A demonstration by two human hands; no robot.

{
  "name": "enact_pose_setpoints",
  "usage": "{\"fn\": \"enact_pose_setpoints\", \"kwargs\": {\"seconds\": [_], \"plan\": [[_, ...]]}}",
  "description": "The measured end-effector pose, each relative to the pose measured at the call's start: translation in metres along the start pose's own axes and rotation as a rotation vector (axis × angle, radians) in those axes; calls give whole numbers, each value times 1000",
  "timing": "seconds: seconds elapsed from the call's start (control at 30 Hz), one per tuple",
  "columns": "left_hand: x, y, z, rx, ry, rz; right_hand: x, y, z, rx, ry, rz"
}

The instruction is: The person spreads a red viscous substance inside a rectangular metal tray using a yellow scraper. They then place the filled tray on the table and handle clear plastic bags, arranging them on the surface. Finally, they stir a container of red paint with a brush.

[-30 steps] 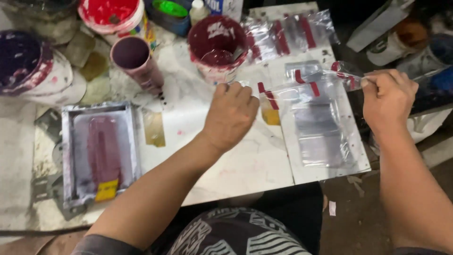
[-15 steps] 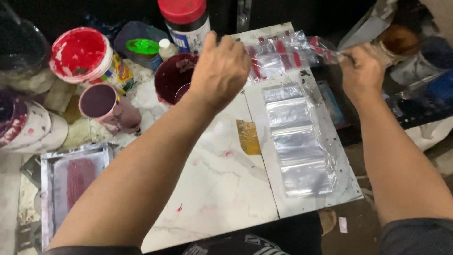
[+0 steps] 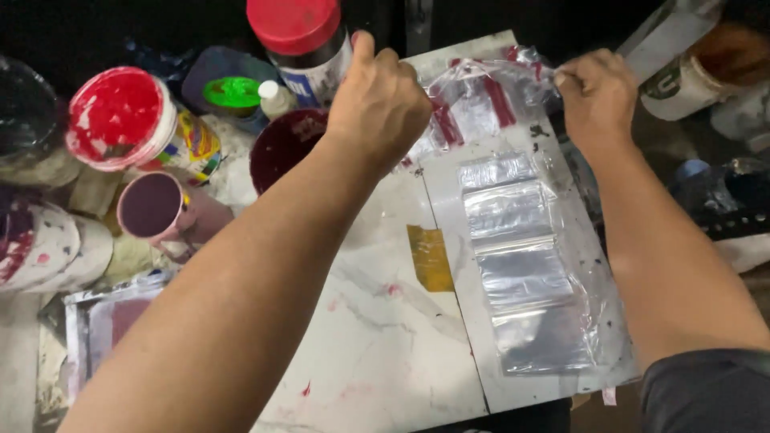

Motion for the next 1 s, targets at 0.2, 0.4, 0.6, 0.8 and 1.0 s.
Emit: {"fn": "enact_pose_setpoints", "kwargs": {"seconds": [0.2, 0.4, 0.6, 0.8, 1.0], "plan": [[3, -5, 12, 233, -22, 42, -4, -15, -5, 0, 54, -53], [11, 9, 3, 341, 40, 0, -2, -23, -18, 39, 99, -157], [21, 34, -5, 92, 94, 2, 11, -13, -15, 96, 28, -177], [20, 66, -44, -68, 143, -52, 46, 21, -21, 201, -170, -96], [4, 104, -135, -617, 235, -259, 144, 87, -80, 356, -116, -130]]}}
Point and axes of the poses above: each hand's wrist, its own z-axis towards the middle knuckle, its own y-axis out of the back of the hand, x = y × z, the point moved 7 cm from there along z, towards the middle knuckle, and after that the axes turned 1 degree about -y, right-handed, at the moved point
